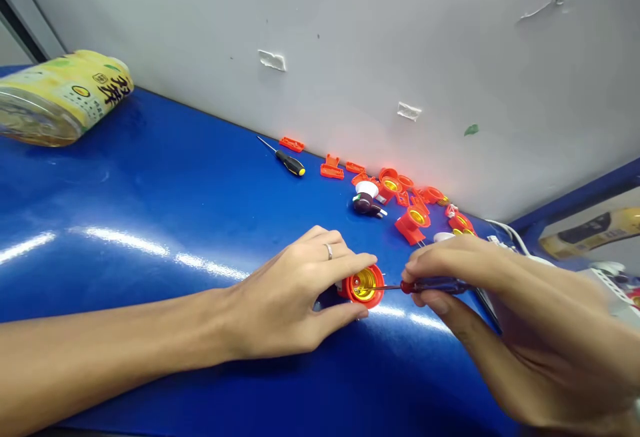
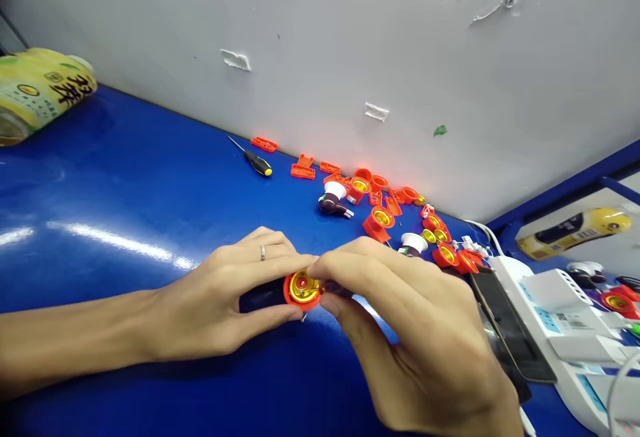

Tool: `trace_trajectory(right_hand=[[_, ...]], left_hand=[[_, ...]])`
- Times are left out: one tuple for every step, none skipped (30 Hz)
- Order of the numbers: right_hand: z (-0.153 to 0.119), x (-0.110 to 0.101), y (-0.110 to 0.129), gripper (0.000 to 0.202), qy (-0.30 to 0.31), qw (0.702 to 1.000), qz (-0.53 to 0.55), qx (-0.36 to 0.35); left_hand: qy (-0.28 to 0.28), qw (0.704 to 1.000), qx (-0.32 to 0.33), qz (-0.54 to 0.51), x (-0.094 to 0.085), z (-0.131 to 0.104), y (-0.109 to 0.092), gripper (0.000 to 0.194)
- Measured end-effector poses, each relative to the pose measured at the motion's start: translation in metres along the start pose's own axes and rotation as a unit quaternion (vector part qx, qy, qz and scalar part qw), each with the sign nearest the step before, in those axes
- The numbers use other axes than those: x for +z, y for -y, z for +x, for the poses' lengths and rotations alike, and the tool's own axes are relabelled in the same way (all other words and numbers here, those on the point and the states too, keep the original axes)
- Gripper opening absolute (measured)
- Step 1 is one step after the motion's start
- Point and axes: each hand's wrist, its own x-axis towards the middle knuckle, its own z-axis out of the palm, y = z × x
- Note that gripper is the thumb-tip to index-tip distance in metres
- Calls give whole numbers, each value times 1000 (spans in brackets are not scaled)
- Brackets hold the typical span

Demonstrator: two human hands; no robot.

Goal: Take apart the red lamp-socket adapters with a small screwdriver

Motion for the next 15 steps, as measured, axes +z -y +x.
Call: trace_trajectory(right_hand=[[-1,-1,0,14,3,1000,4,-5],[-2,-2,0,15,7,1000,8,-6],[-3,-3,0,15,8,1000,13,-7],[-4,-3,0,15,8,1000,16,-5],[-5,-3,0,15,10,1000,17,0],[-6,-3,0,16,11,1000,18,4],[-6,-3,0,18,11,1000,18,9],[-7,-2,0,19,10,1000,18,11],[-7,-1,0,20,6,1000,18,12],[-7,0,-1,21,1,1000,19,10],[-7,1,-1,22,-7,1000,24,6],[-7,2,-2,23,-14,999,31,5],[-7,4,-3,25,-18,999,38,8],[-7,6,-5,30,-25,999,45,16],[-7,9,-6,36,-36,998,51,29]], left_hand=[[1,1000,0,-3,0,0,0,26],[2,1000,-5,-4,0,0,0,24],[2,1000,-12,-4,0,0,0,24],[1,1000,-16,-6,0,0,0,23],[1,1000,-21,-7,0,0,0,24],[1,1000,-24,-7,0,0,1,25],[-2,1000,-26,-8,0,0,1,26],[-4,1000,-28,-7,1,0,2,27],[-4,1000,-30,-5,1,0,2,28],[-3,999,-35,-2,1,0,2,29],[-5,999,-39,0,1,0,2,30],[-3,999,-42,0,1,0,2,30],[2,999,-46,1,1,0,2,30],[6,999,-51,1,1,0,2,31],[8,998,-57,2,1,0,2,31]])
